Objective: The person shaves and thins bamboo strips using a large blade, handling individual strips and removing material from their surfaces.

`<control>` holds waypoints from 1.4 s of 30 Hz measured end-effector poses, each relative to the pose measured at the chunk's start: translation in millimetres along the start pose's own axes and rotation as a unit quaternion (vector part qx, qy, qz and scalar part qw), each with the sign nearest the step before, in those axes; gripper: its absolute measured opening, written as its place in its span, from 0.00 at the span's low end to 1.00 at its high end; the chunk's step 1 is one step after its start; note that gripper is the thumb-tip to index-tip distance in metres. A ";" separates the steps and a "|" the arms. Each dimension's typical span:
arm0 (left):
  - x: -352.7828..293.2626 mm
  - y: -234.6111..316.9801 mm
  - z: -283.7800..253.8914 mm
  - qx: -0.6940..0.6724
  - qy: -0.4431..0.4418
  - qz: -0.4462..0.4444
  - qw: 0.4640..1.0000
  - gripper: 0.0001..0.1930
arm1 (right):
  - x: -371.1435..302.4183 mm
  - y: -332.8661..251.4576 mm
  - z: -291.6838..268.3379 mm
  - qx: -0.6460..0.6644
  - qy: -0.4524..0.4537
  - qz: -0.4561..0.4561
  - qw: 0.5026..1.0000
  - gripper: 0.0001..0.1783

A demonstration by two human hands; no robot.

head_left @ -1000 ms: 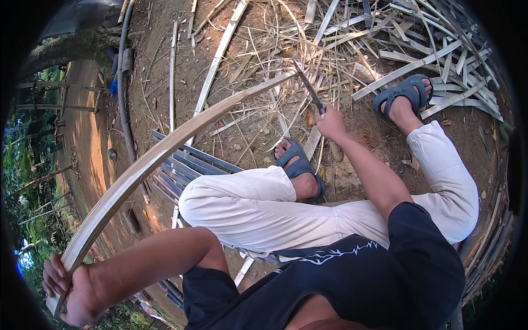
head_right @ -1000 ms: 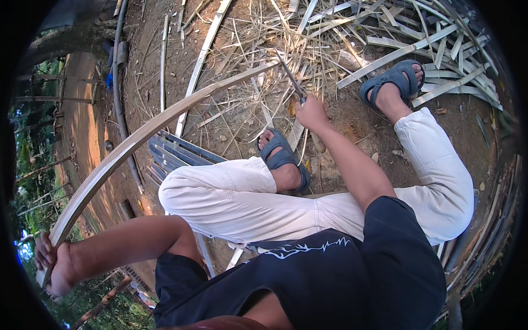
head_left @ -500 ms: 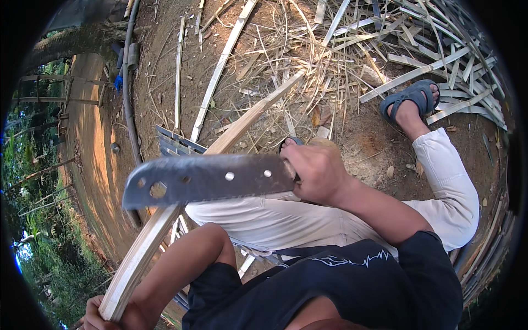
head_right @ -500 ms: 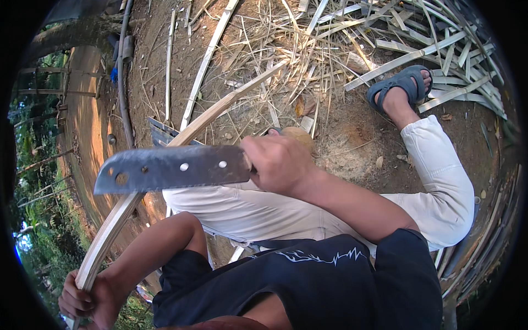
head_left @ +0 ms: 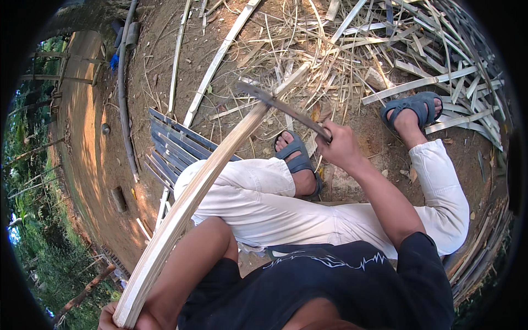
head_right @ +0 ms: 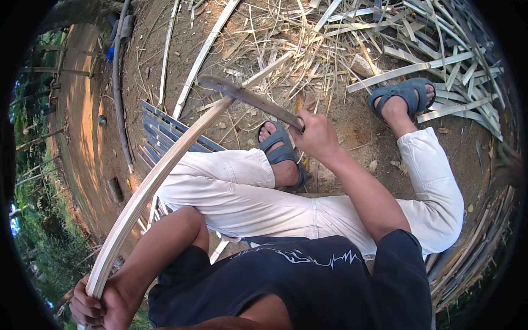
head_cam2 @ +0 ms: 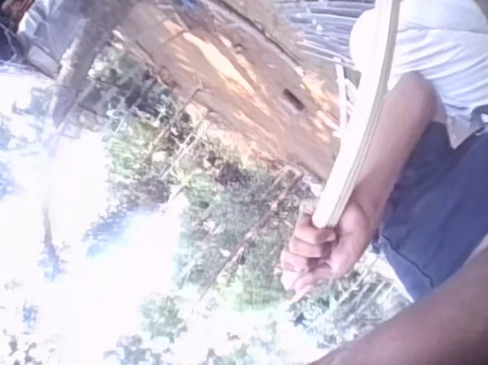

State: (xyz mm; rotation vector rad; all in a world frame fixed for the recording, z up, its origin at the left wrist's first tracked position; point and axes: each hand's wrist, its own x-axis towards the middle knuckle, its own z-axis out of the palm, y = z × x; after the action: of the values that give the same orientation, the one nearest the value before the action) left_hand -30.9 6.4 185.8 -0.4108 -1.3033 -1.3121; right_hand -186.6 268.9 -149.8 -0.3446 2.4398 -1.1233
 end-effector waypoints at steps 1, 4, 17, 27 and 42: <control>0.1 6.7 -18.9 -0.024 0.006 -0.019 1.000 0.14 | -4.4 -1.0 -6.2 -0.029 0.022 -0.029 0.999 0.11; 1.2 4.3 -13.9 -0.021 0.013 -0.037 0.999 0.14 | -34.2 -44.9 -14.4 -0.009 0.009 -0.127 0.992 0.11; -34.5 -8.1 37.9 -0.017 0.000 0.027 0.999 0.08 | -25.5 -49.9 -24.2 -0.026 0.008 -0.209 0.978 0.11; -29.9 -6.6 27.7 0.087 0.011 0.048 0.995 0.11 | 42.2 21.3 -12.4 -0.158 0.007 0.032 0.987 0.12; -39.6 -11.4 29.3 -0.005 0.017 0.059 0.998 0.10 | 78.6 27.2 -4.7 -0.116 -0.032 0.001 0.993 0.11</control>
State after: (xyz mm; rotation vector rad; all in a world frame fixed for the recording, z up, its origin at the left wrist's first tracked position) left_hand -43.7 45.6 156.5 -0.4634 -1.2261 -1.2227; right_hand -259.0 258.6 -189.7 -0.4420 2.5164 -0.8161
